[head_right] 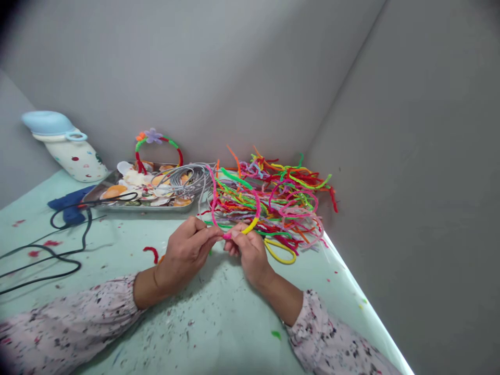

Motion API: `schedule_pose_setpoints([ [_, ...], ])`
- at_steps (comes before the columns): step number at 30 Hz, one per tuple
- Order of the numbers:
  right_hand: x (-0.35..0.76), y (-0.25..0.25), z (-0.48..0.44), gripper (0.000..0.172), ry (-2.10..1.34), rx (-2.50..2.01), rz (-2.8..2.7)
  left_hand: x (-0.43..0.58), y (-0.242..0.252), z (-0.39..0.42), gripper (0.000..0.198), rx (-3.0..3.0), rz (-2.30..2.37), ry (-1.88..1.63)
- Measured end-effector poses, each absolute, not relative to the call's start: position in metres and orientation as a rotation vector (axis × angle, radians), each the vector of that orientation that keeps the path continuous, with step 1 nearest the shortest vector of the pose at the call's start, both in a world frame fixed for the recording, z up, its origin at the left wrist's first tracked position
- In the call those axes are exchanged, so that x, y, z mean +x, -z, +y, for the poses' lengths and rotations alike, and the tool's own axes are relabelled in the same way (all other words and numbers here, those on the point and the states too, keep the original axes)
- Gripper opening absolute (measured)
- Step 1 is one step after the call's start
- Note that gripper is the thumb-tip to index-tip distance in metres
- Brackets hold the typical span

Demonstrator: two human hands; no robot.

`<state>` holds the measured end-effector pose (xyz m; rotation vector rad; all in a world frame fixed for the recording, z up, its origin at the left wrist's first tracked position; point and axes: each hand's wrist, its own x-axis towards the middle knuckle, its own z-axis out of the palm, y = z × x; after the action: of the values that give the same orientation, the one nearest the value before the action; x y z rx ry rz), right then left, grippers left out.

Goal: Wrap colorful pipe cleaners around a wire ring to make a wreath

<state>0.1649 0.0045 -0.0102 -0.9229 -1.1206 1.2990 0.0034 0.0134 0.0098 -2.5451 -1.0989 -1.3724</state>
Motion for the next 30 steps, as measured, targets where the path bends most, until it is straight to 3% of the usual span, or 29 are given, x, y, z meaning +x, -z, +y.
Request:
schedule_pose_setpoints([
  [11, 0.1637, 0.0121, 0.0082, 0.019, -1.283, -0.895, -0.959, 0.0044, -0.0095, 0.0153, 0.007, -2.565, -1.101, 1.640],
  [19, 0.1657, 0.0141, 0.0087, 0.016, -1.332, -0.886, -0.959, 0.0031, -0.0087, 0.0185, 0.028, -2.761, -1.271, 1.734],
  [30, 0.1661, 0.0163, 0.0085, 0.023, -1.361, -0.913, -1.050, 0.0026, -0.0028, 0.0198, 0.014, -2.877, -1.208, 1.774],
])
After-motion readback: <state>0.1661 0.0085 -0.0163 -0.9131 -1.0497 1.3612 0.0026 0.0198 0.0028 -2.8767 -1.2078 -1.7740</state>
